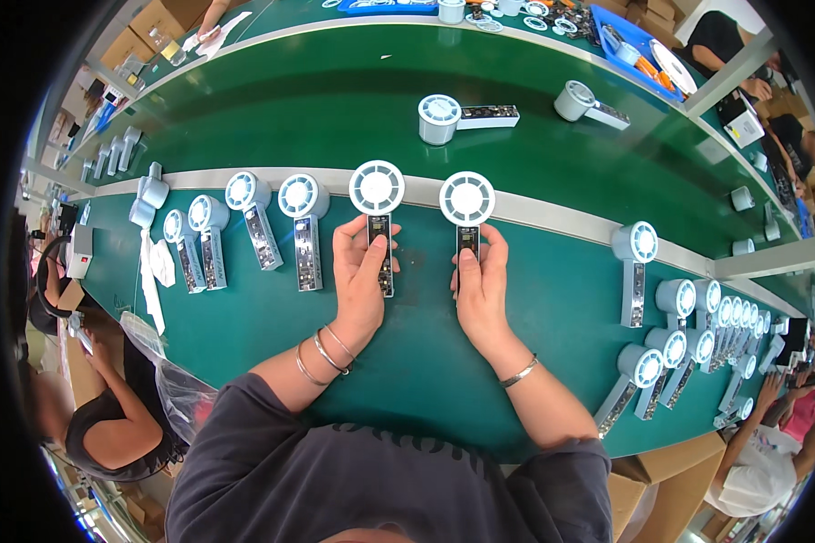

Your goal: The person assembles small handheld fans on a green workbench. They pick up fan bodies and circuit boards, attach the components together, and place the assembled units in a line. The person also picks up and places a cardboard box on the table.

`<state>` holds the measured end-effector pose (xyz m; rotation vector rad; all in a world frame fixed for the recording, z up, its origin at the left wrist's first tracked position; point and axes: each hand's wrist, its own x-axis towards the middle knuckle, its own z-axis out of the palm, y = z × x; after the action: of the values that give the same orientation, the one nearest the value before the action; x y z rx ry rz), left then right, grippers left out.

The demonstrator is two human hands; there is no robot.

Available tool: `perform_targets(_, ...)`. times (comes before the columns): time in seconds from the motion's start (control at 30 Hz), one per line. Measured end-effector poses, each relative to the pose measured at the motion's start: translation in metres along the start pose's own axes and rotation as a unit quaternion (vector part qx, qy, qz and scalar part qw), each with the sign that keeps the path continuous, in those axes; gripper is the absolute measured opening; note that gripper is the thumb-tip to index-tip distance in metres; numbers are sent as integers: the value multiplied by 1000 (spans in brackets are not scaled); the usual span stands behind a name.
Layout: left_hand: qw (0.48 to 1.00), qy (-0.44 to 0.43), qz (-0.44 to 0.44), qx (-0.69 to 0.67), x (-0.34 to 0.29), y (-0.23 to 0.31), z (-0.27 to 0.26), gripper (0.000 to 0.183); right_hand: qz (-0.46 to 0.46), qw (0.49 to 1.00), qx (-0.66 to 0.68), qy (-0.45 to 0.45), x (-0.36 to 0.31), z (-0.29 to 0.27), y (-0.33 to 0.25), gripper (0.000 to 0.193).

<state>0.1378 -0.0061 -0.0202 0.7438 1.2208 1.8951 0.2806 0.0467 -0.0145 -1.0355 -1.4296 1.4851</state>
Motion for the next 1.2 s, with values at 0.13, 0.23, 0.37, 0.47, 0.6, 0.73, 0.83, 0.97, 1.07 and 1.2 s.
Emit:
perform_targets(0.13, 1000, -7, -3, 5, 0, 1, 0, 29, 14, 1000, 3, -2, 2, -1, -2, 37)
perform_targets(0.23, 1000, -5, 4, 7, 0, 2, 1, 29, 3, 1000, -6, -3, 1, -1, 1, 38)
perform_targets(0.37, 1000, 1, 8, 5, 1, 2, 1, 30, -6, 1000, -3, -2, 1, -1, 1, 39)
perform_targets(0.47, 1000, -3, 15, 4, 1, 1, 1, 31, -3, 1000, -2, -3, 1, -1, 1, 39)
perform_targets(0.6, 1000, -2, 19, 1, 1, -1, 1, 31, -14, 1000, 3, -1, 1, -1, 4, 40)
perform_targets(0.73, 1000, -3, 20, 7, 0, 0, 1, 31, -11, 1000, 4, -2, 1, -1, 2, 40)
perform_targets(0.83, 1000, -4, 12, 5, 0, 0, 1, 31, -5, 1000, 4, -3, 0, -2, 0, 40)
perform_targets(0.97, 1000, -6, 9, 4, 0, -1, 1, 32, -3, 1000, 11, -3, 1, -2, 1, 40)
perform_targets(1.07, 1000, 0, 8, -4, 0, -1, 1, 32, -6, 1000, 9, 0, 0, -2, 3, 40)
perform_targets(1.2, 1000, 10, 13, -6, 0, 0, 2, 32, -6, 1000, 20, 1, 1, -2, 2, 40)
